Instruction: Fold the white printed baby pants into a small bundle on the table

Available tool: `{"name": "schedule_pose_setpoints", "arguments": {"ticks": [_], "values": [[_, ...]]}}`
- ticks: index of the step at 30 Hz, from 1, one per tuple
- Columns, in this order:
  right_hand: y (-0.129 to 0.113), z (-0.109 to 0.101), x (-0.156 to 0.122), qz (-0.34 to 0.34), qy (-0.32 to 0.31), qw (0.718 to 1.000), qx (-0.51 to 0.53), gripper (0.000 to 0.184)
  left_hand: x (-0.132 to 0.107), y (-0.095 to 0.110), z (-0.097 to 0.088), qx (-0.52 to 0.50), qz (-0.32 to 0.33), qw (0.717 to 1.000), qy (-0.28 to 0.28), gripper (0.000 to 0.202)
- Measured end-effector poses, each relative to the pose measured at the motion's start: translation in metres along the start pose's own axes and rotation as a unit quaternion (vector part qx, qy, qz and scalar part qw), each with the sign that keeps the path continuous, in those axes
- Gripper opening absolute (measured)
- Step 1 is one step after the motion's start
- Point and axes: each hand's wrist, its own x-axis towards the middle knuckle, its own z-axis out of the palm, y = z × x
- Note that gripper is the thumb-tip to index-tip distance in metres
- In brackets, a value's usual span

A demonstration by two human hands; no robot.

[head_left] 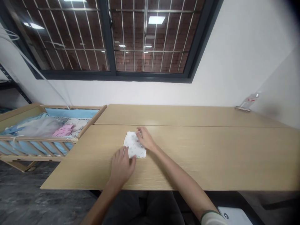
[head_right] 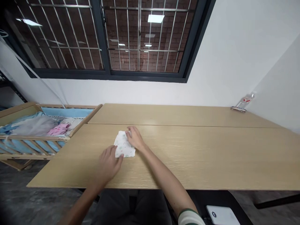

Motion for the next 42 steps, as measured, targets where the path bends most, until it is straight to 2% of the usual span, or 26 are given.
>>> {"name": "schedule_pose_setpoints", "arguments": {"ticks": [3, 6, 9, 13, 21, 28, 32, 36, 39, 42], "values": [[-0.043, -0.001, -0.020, -0.124, -0.146, 0.981, 0.013, 0.047, -0.049, 0.016, 0.007, 0.059, 0.031, 0.998, 0.014, 0.055], [-0.072, 0.008, -0.039, -0.218, -0.268, 0.938, 0.020, 0.051, -0.066, 0.023, 0.016, 0.098, 0.029, 0.995, 0.011, 0.053], [-0.074, 0.021, -0.050, -0.230, -0.345, 0.910, 0.025, 0.051, -0.066, 0.021, 0.021, 0.121, 0.040, 0.992, 0.005, 0.043], [-0.049, 0.033, -0.048, -0.174, -0.385, 0.906, -0.008, 0.052, -0.063, 0.017, 0.020, 0.120, 0.037, 0.992, 0.022, 0.042], [-0.005, 0.035, -0.007, -0.157, -0.365, 0.909, -0.123, 0.061, -0.060, 0.016, 0.016, 0.126, 0.033, 0.992, 0.001, 0.047], [0.034, 0.036, 0.033, -0.134, -0.315, 0.926, -0.163, 0.066, -0.059, 0.016, 0.013, 0.126, 0.031, 0.992, -0.008, 0.047], [0.044, 0.038, 0.043, -0.121, -0.294, 0.931, -0.180, 0.067, -0.058, 0.016, 0.013, 0.133, 0.028, 0.991, -0.014, 0.048], [0.046, 0.040, 0.038, -0.125, -0.269, 0.942, -0.159, 0.069, -0.059, 0.018, 0.014, 0.143, 0.024, 0.989, -0.024, 0.048], [0.049, 0.038, 0.028, -0.100, -0.178, 0.973, -0.110, 0.071, -0.060, 0.019, 0.014, 0.142, 0.021, 0.989, -0.026, 0.048], [0.050, 0.027, 0.013, -0.059, -0.023, 0.997, -0.047, 0.066, -0.058, 0.014, 0.014, 0.113, 0.014, 0.993, -0.023, 0.047]]}}
